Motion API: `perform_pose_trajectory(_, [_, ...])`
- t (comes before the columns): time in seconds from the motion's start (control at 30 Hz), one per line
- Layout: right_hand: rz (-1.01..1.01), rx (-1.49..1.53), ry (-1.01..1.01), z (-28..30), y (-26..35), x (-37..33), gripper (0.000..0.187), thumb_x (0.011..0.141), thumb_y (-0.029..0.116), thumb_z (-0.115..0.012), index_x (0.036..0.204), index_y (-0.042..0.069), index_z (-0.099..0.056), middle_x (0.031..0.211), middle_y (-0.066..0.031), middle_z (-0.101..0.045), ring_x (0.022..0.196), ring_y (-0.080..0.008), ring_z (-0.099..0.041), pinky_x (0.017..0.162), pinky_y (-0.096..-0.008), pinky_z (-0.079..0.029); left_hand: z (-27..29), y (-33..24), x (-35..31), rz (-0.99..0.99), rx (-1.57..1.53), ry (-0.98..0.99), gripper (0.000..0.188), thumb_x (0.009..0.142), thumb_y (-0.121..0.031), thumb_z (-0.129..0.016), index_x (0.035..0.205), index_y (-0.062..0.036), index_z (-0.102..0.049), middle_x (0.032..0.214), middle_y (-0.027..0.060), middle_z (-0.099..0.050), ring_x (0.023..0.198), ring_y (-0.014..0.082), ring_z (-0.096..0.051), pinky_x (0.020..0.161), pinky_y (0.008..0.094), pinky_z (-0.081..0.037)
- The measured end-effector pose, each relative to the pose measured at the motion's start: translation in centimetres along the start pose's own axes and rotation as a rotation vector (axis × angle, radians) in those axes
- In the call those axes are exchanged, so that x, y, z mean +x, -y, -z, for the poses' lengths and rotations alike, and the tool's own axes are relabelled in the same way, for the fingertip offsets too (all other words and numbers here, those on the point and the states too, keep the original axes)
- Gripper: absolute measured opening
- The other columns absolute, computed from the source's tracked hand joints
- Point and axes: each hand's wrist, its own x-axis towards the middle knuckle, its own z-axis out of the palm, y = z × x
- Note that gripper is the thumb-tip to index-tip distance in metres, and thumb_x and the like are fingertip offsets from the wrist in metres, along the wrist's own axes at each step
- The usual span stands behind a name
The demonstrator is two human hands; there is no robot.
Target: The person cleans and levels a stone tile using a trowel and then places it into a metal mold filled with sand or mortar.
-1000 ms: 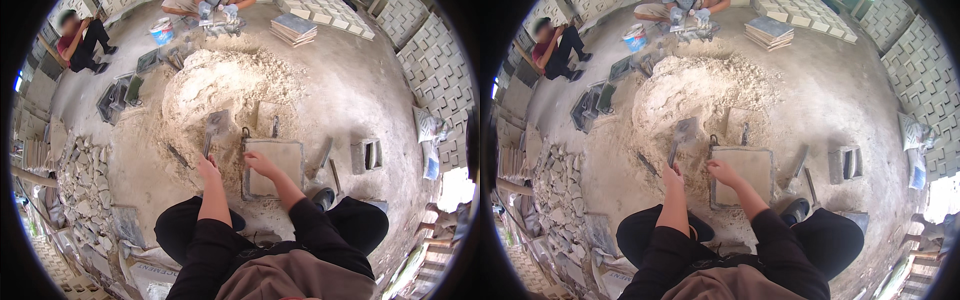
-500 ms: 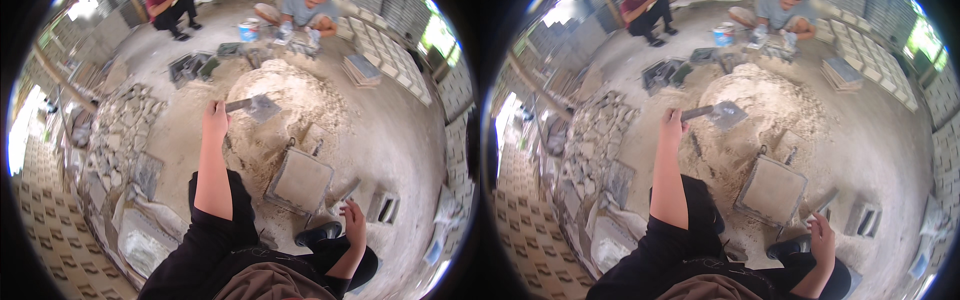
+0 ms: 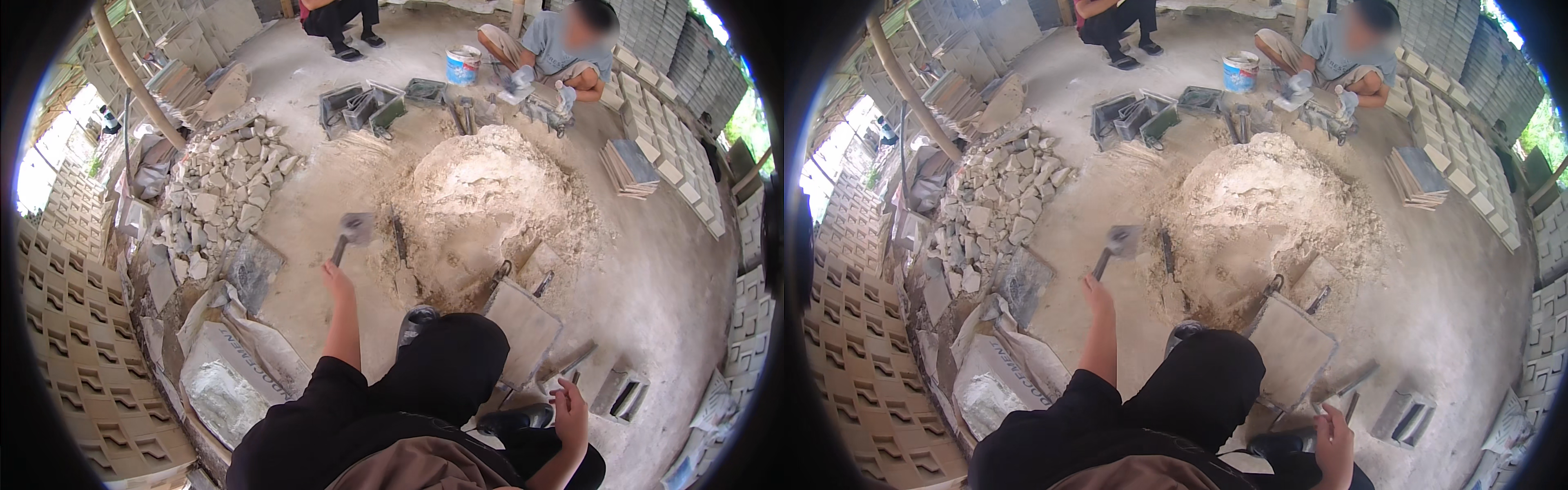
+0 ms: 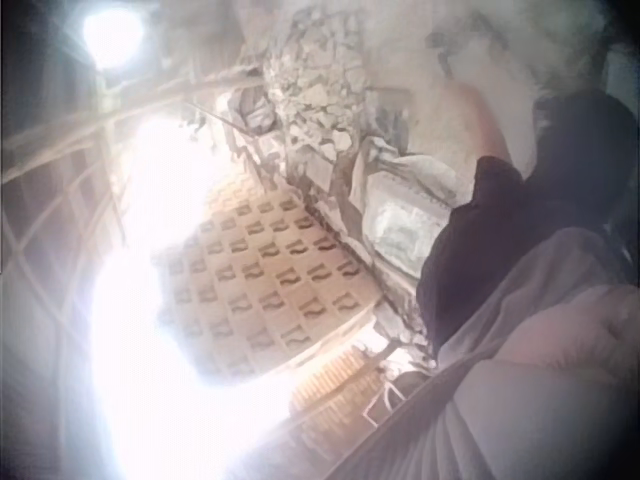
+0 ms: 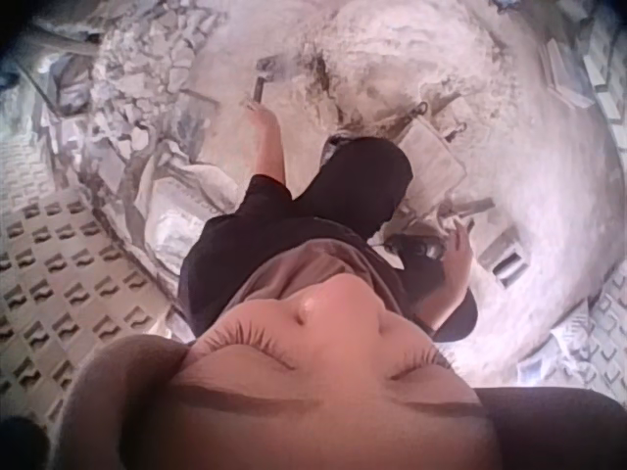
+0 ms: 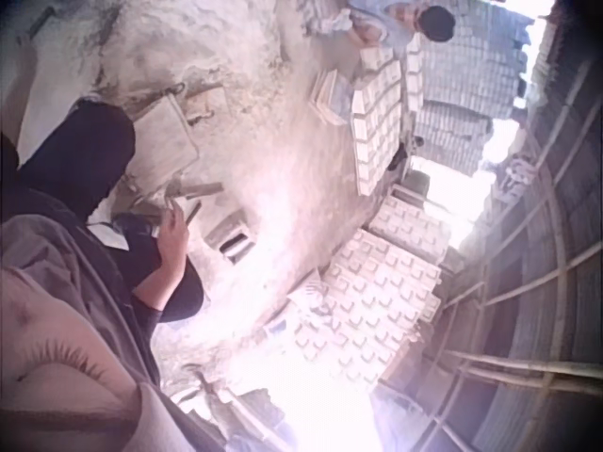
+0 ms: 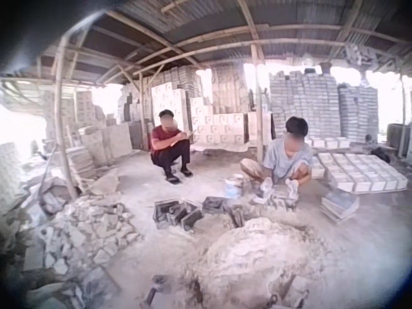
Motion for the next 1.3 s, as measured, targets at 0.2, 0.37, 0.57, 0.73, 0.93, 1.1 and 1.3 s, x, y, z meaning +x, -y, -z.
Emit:
perform_pose_trajectory(0.2, [-0.036,0.034,-0.185,1.2,-0.1,-2.3,0.022,0.091,0.006,-0.04,0.105,-0.002,-0.054,0.078,-0.0111,-0.061,0.071,-0.0154,-0.059,0.068,-0.0269,-0.046,-1.0,6.9,1.8,0.022,-0.07,-0.115,0.03,0.093,-0.028,-0.035,0.098,-0.0007,-0.046,0.075,0.0052,-0.043,0.065,0.0147,-0.039,0.059,0.0301,-0.036])
perform_pose_trajectory(0.37, [-0.03,0.046,-0.429,3.7,-0.6,-6.9,0.023,0.092,0.006,-0.039,0.106,-0.002,-0.054,0.078,-0.0102,-0.061,0.069,-0.0144,-0.058,0.069,-0.0266,-0.045,-2.5,9.7,1.6,0.215,-0.183,0.051,0.029,0.092,-0.028,-0.036,0.106,-0.0036,-0.041,0.073,0.0036,-0.042,0.058,0.0123,-0.04,0.05,0.0279,-0.035])
perform_pose_trajectory(0.57, [-0.097,-0.026,-0.994,8.0,0.1,-16.1,0.025,0.093,0.013,-0.038,0.106,-0.003,-0.053,0.087,-0.009,-0.058,0.077,-0.0162,-0.056,0.076,-0.0297,-0.045,-5.5,10.0,-6.1,0.78,-0.355,0.178,0.021,0.087,-0.02,-0.038,0.106,-0.0146,-0.042,0.075,0.0045,-0.049,0.052,0.011,-0.04,0.043,0.0245,-0.029])
perform_pose_trajectory(0.73, [-0.326,0.128,-1.185,6.0,-10.9,-19.3,0.023,0.089,0.009,-0.043,0.108,0.0,-0.053,0.093,-0.0072,-0.058,0.087,-0.0155,-0.054,0.081,-0.0287,-0.042,-4.3,12.4,-0.2,0.957,-0.309,0.201,0.01,0.084,-0.02,-0.04,0.09,-0.0147,-0.045,0.079,0.0036,-0.049,0.061,0.0142,-0.047,0.049,0.025,-0.036])
perform_pose_trajectory(0.93, [-0.84,-0.147,-1.232,-2.8,-26.0,-27.1,0.023,0.075,0.003,-0.051,0.096,0.005,-0.061,0.069,-0.0074,-0.049,0.061,-0.0185,-0.047,0.059,-0.0299,-0.041,-2.6,8.5,-1.4,0.866,-0.014,0.15,0.005,0.08,-0.005,-0.043,0.078,-0.0083,-0.046,0.066,0.0037,-0.046,0.051,0.0152,-0.045,0.045,0.0235,-0.037])
perform_pose_trajectory(1.1, [-1.039,0.225,-1.128,-7.5,-33.9,-24.7,0.028,0.077,0.016,-0.056,0.102,0.003,-0.059,0.084,-0.0147,-0.061,0.077,-0.0238,-0.058,0.069,-0.033,-0.045,-3.0,1.1,6.4,0.405,-0.348,0.3,0.006,0.08,-0.013,-0.056,0.077,-0.0084,-0.052,0.064,0.0025,-0.049,0.058,0.0128,-0.052,0.048,0.0221,-0.039])
perform_pose_trajectory(1.3, [-1.265,0.045,-1.16,-7.2,-43.9,-30.0,0.059,0.079,0.039,-0.059,0.115,-0.007,-0.048,0.096,-0.0228,-0.06,0.09,-0.033,-0.058,0.079,-0.0382,-0.045,-6.8,-19.9,-12.5,-0.347,-0.255,0.581,0.032,0.084,-0.017,-0.057,0.111,0.0001,-0.056,0.112,0.0098,-0.058,0.096,0.0223,-0.058,0.083,0.0267,-0.044])
